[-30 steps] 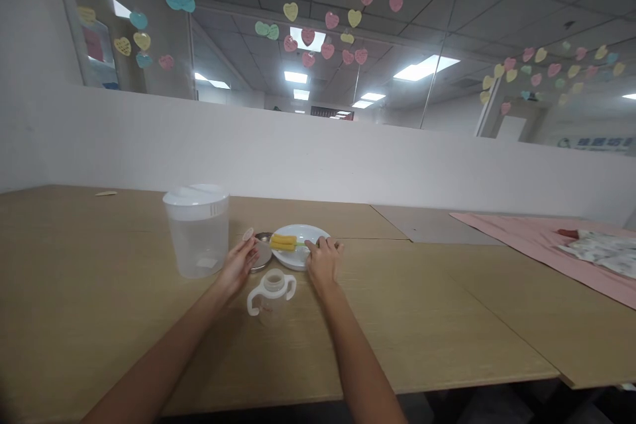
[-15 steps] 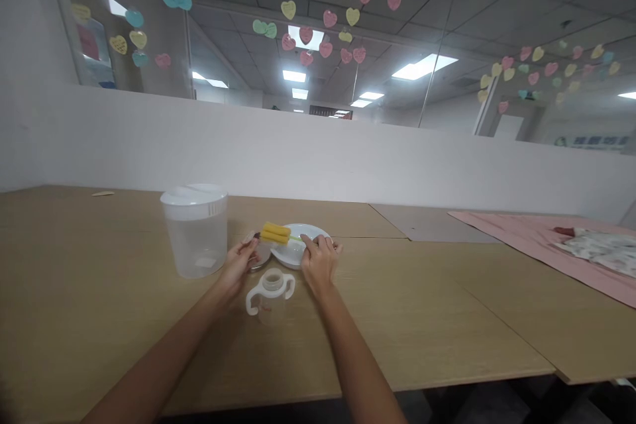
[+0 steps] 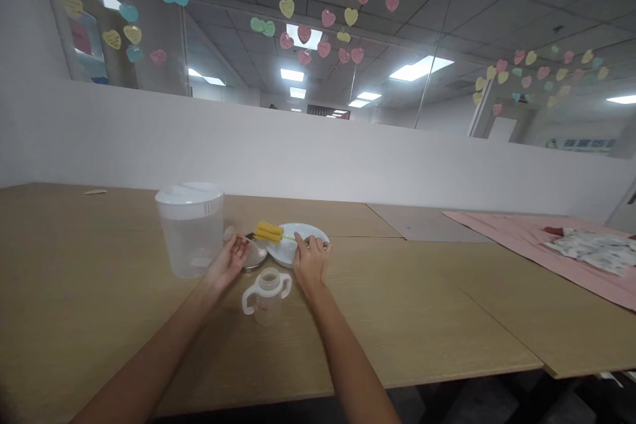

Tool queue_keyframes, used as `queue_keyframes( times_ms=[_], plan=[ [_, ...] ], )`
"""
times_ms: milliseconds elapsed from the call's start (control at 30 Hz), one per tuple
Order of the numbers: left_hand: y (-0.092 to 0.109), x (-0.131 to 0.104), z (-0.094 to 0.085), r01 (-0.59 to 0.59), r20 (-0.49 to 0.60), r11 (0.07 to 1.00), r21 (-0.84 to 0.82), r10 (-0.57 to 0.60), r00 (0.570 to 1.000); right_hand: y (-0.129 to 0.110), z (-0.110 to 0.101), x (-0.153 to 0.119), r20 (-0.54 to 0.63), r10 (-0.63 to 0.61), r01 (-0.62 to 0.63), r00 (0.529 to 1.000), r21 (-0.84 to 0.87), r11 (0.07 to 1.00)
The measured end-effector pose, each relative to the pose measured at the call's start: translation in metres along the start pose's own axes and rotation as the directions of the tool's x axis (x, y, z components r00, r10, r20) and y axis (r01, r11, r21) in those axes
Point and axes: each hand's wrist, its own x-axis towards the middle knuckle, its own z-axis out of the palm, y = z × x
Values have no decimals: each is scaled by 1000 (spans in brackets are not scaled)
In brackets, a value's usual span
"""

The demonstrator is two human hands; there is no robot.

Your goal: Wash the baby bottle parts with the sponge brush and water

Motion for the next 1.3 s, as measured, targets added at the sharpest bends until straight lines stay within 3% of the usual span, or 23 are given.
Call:
queue_keyframes(
  times_ms=[200,333,467,633,733,900,1033,1300],
  plan=[
    [11,6,-1,40,-2,987,-159,-40,999,7,2,0,20,79,-79,997,-20,997],
    [8,9,-5,36,-31,990,-140,-41,999,7,0,1,25,90,-89,996,-40,995],
    [3,11,-12,-46,-34,995,92,49,998,8,1,1,35,118,-116,992,-47,992],
    [-5,9,-15,-140,66,902,409,123,990,10,3,2,35,151,-149,988,-50,988],
    [-6,6,-15,-227,152,776,589,170,974,11,2,3,29,161,-160,987,-47,986],
    [-5,2,-20,-376,298,478,794,233,926,14,2,3,26,168,-167,985,-52,985],
    [-9,3,-25,-387,329,285,877,232,916,17,3,4,26,167,-165,986,-53,985],
    [-11,0,-25,-396,382,-1,918,265,885,22,2,7,-21,226,-227,974,-67,972]
  ],
)
